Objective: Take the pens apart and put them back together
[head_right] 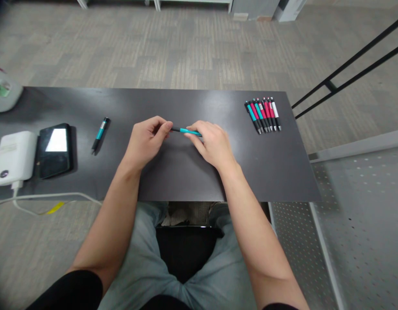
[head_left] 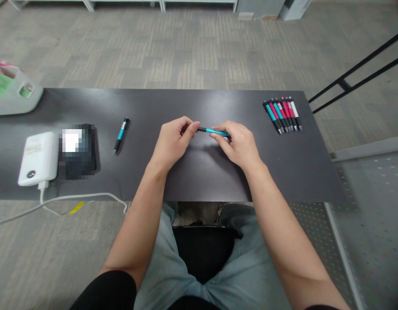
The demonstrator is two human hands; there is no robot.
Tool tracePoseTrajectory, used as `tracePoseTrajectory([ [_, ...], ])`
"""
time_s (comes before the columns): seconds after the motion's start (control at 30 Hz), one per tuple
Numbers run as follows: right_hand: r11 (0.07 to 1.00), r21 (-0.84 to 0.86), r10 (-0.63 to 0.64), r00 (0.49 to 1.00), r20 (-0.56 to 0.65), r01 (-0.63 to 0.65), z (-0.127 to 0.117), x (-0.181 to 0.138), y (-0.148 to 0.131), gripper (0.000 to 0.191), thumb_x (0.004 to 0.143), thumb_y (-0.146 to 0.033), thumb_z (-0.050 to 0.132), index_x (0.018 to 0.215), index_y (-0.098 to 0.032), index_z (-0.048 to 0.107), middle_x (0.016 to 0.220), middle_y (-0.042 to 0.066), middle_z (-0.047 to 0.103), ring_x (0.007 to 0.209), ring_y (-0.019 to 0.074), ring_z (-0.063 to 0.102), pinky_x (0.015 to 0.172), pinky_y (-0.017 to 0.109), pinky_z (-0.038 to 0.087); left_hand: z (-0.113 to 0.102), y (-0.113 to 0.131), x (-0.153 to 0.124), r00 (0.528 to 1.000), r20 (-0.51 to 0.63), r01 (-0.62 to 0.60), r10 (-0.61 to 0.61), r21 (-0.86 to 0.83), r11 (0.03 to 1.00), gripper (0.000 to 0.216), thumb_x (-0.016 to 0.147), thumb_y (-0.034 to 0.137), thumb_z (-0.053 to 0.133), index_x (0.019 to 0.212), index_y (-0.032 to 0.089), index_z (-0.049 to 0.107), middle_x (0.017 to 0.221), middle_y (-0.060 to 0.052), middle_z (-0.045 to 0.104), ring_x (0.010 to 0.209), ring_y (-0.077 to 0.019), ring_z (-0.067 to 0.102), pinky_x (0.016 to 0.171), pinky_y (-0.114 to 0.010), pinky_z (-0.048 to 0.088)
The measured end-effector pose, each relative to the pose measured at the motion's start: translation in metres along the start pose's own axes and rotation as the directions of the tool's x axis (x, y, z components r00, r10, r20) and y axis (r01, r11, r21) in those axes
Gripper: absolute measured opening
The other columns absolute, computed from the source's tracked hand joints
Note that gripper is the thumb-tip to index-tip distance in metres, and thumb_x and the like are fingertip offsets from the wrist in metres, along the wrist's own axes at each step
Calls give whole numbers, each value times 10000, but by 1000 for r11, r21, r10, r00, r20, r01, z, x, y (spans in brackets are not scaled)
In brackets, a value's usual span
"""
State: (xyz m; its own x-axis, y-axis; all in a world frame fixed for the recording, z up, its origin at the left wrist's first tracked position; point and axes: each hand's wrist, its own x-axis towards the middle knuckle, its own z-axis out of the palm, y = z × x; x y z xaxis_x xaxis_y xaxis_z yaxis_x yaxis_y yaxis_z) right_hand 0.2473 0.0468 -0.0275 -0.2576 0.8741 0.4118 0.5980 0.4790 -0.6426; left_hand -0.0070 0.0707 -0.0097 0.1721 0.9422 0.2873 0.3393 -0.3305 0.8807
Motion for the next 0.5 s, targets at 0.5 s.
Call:
tracePoseTrajectory([
  [0.5, 984, 147, 85, 986, 143, -106, -3, 5, -3, 643, 1192, -897, 588, 1044, -306, 795, 884, 50, 785, 856, 291, 722, 868, 434, 574, -1, 10, -2, 996, 5, -88, 88, 55, 995, 363, 1075, 593, 866, 877, 294, 812, 891, -45, 810, 801, -260, 646, 812, -425, 518],
])
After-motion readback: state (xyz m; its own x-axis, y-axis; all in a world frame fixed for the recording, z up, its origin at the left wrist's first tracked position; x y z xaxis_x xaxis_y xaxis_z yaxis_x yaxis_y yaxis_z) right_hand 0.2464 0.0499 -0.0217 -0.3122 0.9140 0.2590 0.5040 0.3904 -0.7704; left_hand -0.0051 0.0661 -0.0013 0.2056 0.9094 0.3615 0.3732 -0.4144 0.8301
